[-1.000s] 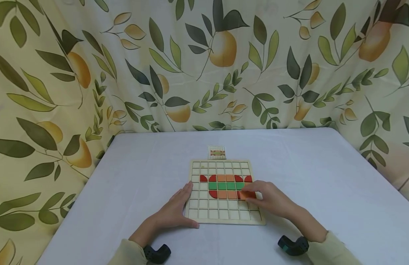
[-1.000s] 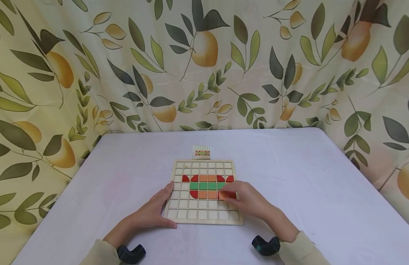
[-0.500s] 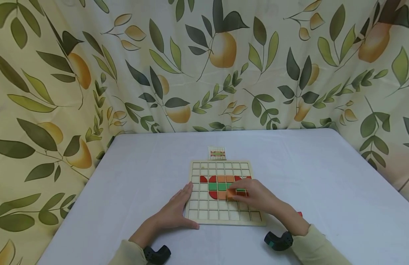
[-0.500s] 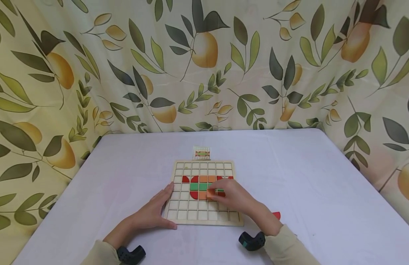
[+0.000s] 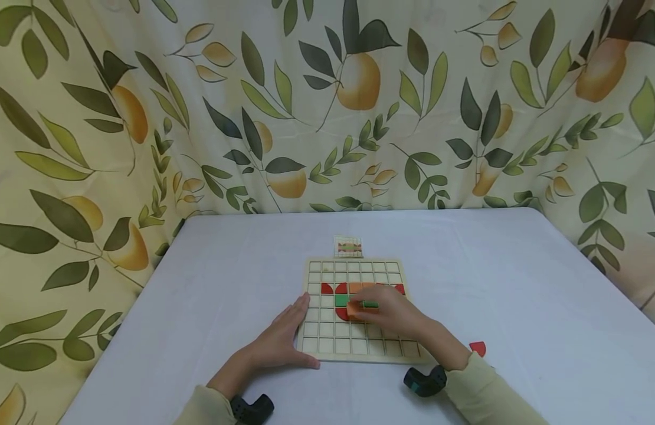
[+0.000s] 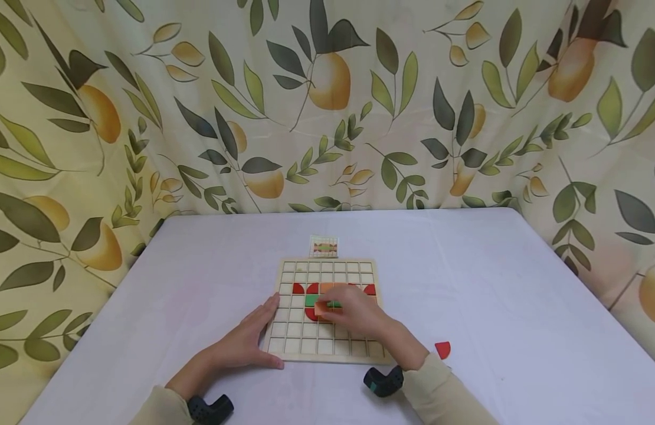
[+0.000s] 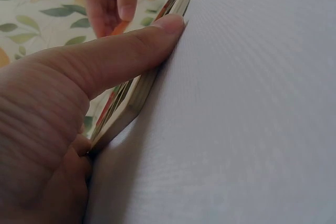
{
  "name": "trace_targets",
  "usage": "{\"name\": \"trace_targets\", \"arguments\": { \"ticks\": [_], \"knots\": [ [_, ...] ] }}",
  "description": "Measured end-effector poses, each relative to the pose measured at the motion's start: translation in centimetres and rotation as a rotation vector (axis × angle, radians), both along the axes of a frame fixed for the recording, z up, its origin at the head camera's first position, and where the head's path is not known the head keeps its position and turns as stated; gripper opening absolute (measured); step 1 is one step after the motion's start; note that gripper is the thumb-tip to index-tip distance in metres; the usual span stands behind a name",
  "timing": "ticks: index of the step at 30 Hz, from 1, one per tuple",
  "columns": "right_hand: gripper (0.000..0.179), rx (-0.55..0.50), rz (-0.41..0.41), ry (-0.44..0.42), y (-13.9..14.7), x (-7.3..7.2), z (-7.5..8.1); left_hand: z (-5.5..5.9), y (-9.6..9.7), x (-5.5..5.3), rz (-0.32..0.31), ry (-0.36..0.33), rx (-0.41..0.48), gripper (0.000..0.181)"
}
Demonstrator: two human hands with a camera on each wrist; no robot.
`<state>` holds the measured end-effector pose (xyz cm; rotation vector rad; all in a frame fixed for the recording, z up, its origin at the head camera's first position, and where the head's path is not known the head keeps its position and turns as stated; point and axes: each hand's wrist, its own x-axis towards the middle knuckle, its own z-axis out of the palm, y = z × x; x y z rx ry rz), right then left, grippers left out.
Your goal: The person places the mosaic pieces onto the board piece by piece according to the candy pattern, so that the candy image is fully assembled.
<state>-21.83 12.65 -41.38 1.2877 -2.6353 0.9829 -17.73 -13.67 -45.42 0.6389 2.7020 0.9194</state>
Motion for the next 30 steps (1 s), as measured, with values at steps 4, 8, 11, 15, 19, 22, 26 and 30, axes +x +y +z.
{"name": "trace_targets", "arguments": {
  "ticks": [4,8,11,15,19,22,26,30],
  "knots": [
    [0.018,0.0,-0.005,-0.041,-0.7,-0.1,0.0,0.0,0.1,0.0,-0.002,-0.007,-0.009,0.127],
    [0.014,-0.005,-0.024,-0.053,-1.5,-0.2,0.1,0.0,0.0,0.0,0.001,-0.003,-0.007,0.127],
    [0.011,0.006,-0.041,-0.059,-2.1,-0.5,0.1,0.1,0.0,0.0,-0.004,0.002,-0.003,0.127],
    [0.015,0.044,-0.075,-0.058,-2.9,-1.0,-0.2,0.2,-0.1,0.1,-0.013,0.007,-0.001,0.126],
    [0.018,0.038,-0.1,-0.052,-3.6,-1.4,-0.6,0.2,-0.1,0.1,-0.012,0.002,-0.002,0.126],
    [0.019,0.024,-0.114,-0.055,-4.1,-1.5,-0.8,0.1,-0.1,0.0,-0.01,0.003,0.003,0.126],
    [0.017,0.033,-0.126,-0.051,-4.5,-1.7,-1.1,0.1,-0.2,0.0,-0.016,0.011,0.008,0.126],
    [0.016,0.043,-0.134,-0.037,-4.8,-1.8,-1.3,0.0,-0.2,0.0,-0.02,0.018,0.018,0.127]
  ]
}}
